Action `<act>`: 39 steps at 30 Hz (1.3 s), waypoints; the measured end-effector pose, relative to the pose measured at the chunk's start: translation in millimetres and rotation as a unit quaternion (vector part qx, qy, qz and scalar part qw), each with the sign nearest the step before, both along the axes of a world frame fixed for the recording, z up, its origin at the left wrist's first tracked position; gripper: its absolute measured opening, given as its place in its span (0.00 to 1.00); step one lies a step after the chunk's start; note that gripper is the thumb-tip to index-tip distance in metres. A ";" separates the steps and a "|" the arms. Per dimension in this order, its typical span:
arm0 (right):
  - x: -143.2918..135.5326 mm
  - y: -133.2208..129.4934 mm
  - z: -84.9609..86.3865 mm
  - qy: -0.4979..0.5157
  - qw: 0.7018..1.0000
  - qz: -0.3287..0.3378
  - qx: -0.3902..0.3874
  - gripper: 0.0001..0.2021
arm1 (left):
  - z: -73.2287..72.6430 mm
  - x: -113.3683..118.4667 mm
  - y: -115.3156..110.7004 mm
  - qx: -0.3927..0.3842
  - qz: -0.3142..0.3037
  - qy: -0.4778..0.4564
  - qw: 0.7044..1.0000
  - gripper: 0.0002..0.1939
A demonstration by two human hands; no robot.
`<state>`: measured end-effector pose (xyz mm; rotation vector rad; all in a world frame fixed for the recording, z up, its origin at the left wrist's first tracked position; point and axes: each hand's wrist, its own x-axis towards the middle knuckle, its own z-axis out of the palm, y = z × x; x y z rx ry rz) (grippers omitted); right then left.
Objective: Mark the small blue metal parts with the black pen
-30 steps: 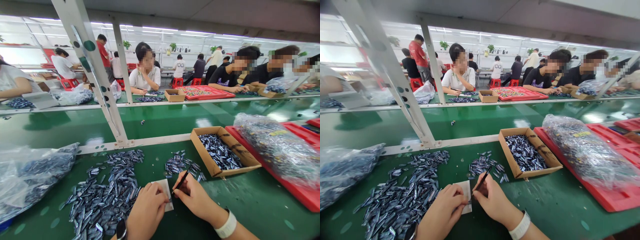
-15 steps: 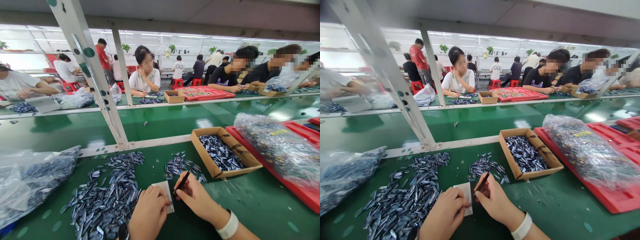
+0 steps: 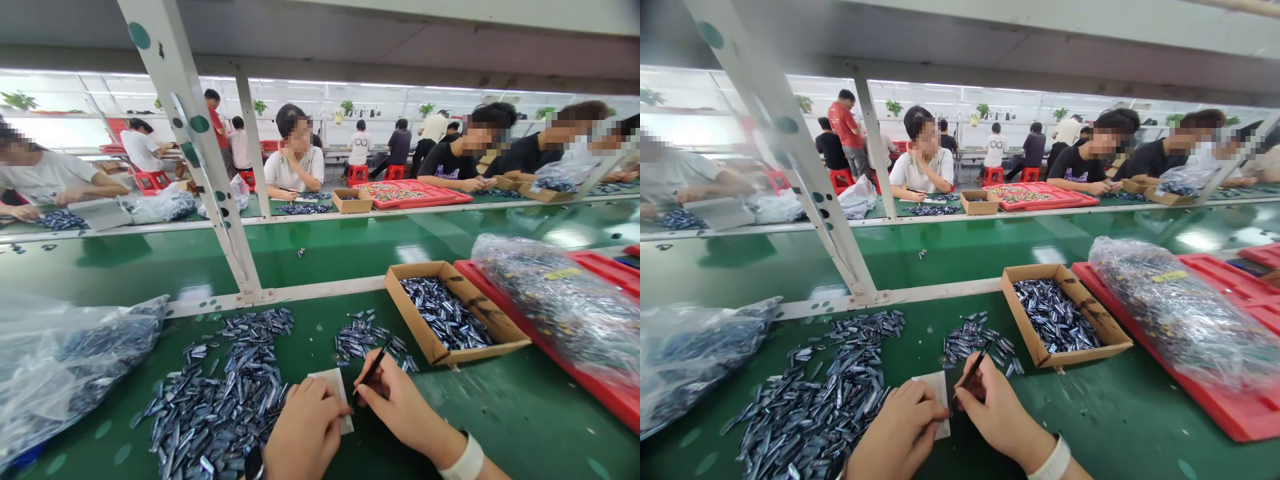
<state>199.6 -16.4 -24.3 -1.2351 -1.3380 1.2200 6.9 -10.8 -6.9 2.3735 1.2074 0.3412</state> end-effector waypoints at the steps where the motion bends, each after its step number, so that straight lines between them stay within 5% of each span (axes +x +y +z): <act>1: 2.2 2.8 -0.8 0.003 1.000 -0.028 0.008 0.14 | 1.0 -3.4 2.4 -0.001 0.006 -0.014 1.000 0.16; 7: 25.4 23.7 -5.1 0.089 0.957 -0.268 0.058 0.27 | 11.7 -41.6 28.7 0.067 0.148 0.033 0.986 0.14; 11: 31.1 26.1 -6.2 0.098 0.955 -0.274 0.056 0.29 | 12.5 -61.8 40.7 0.093 0.223 0.081 0.967 0.15; 21: 29.4 25.3 -14.0 0.118 0.960 -0.250 0.044 0.29 | 2.5 -70.6 48.5 0.123 0.193 0.030 0.973 0.15; 32: 5.9 -0.8 6.0 0.034 0.997 0.061 -0.025 0.11 | -7.2 -9.1 12.4 -0.001 0.026 -0.009 1.000 0.06; 39: 8.4 -2.0 7.9 -0.040 0.994 0.101 -0.020 0.09 | 3.5 -14.7 9.2 -0.094 0.023 -0.020 0.995 0.15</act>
